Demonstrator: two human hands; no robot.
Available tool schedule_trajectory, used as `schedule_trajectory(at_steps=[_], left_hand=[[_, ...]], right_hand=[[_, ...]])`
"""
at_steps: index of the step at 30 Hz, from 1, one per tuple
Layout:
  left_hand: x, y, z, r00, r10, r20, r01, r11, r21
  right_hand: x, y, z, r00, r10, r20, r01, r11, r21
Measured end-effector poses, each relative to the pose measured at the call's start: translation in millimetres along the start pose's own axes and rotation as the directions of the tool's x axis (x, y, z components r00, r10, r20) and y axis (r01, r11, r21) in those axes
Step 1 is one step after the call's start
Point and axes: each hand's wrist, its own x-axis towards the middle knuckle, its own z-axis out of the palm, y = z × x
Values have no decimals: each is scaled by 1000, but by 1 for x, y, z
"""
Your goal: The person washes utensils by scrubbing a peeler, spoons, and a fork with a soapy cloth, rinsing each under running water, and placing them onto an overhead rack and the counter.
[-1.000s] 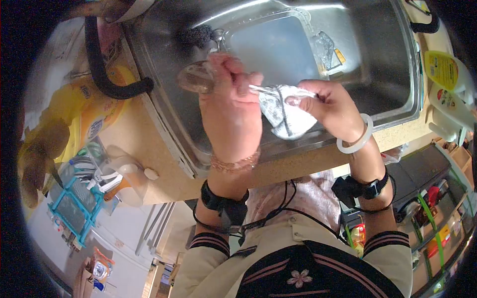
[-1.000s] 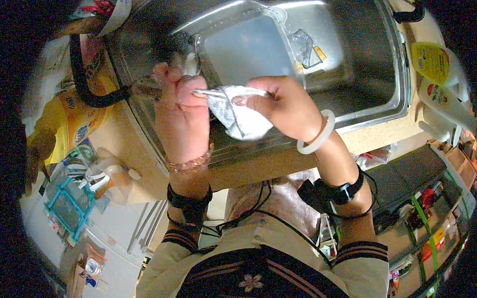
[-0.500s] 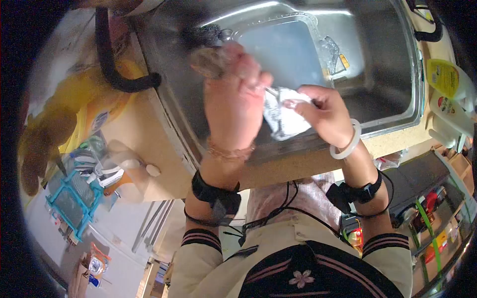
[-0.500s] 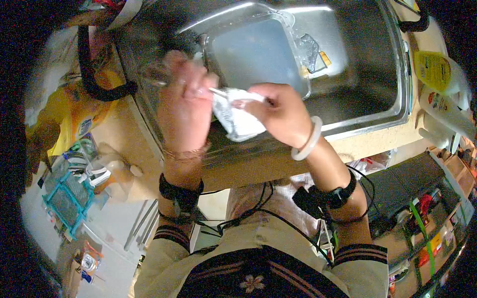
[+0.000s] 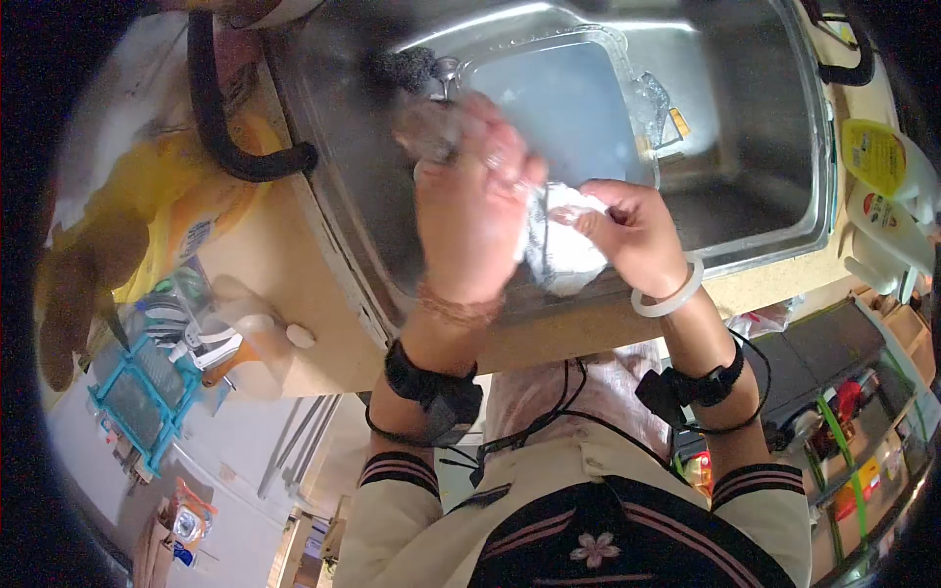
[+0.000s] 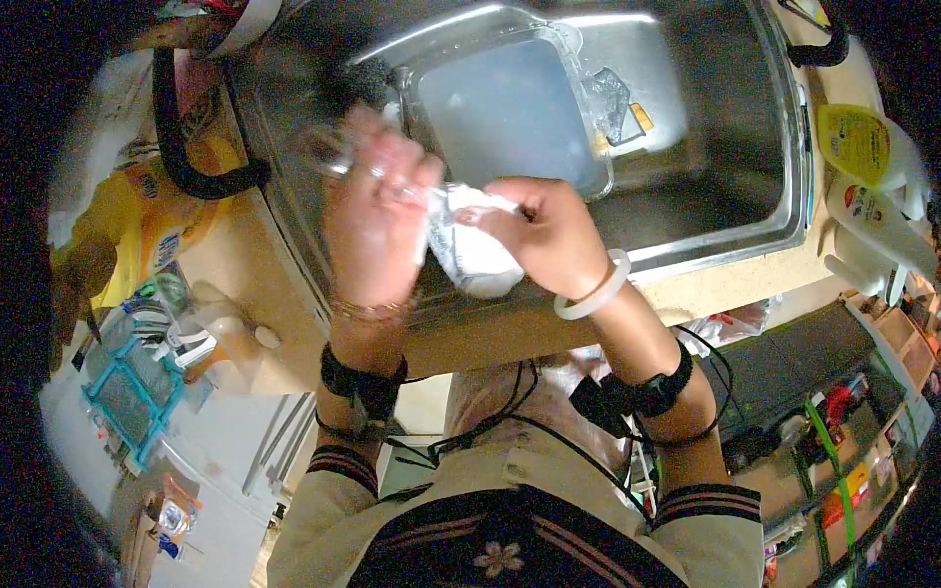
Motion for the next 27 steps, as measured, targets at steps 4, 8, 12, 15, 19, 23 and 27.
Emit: schedule_trajectory(at_steps=[4, 8, 12, 15, 19, 23, 27], left_hand=[[9, 8, -8, 992, 71, 106, -66, 997, -45], [-3, -5, 2, 999, -40, -14, 40, 999, 3], [7, 6, -11, 999, -22, 31, 23, 998, -54], [6, 5, -10, 999, 1, 38, 1, 998, -56], [-1, -11, -4, 996, -66, -62, 66, 998, -10], [11, 2, -21, 997, -32, 77, 38, 996, -85], [11, -5, -10, 999, -43, 1, 43, 997, -68]], right_hand=[[-3, -2, 1, 998, 17, -57, -17, 1000, 13], [6, -11, 10, 995, -60, -82, 50, 992, -114], [0, -6, 6, 999, 32, -17, -30, 994, 103], [3, -8, 6, 1000, 20, -6, -20, 1000, 22], [5, -12, 6, 999, 29, -25, -30, 998, -55], [2, 2, 4, 1000, 16, -2, -16, 999, 52], [9, -5, 6, 1000, 6, -19, -7, 999, -41]])
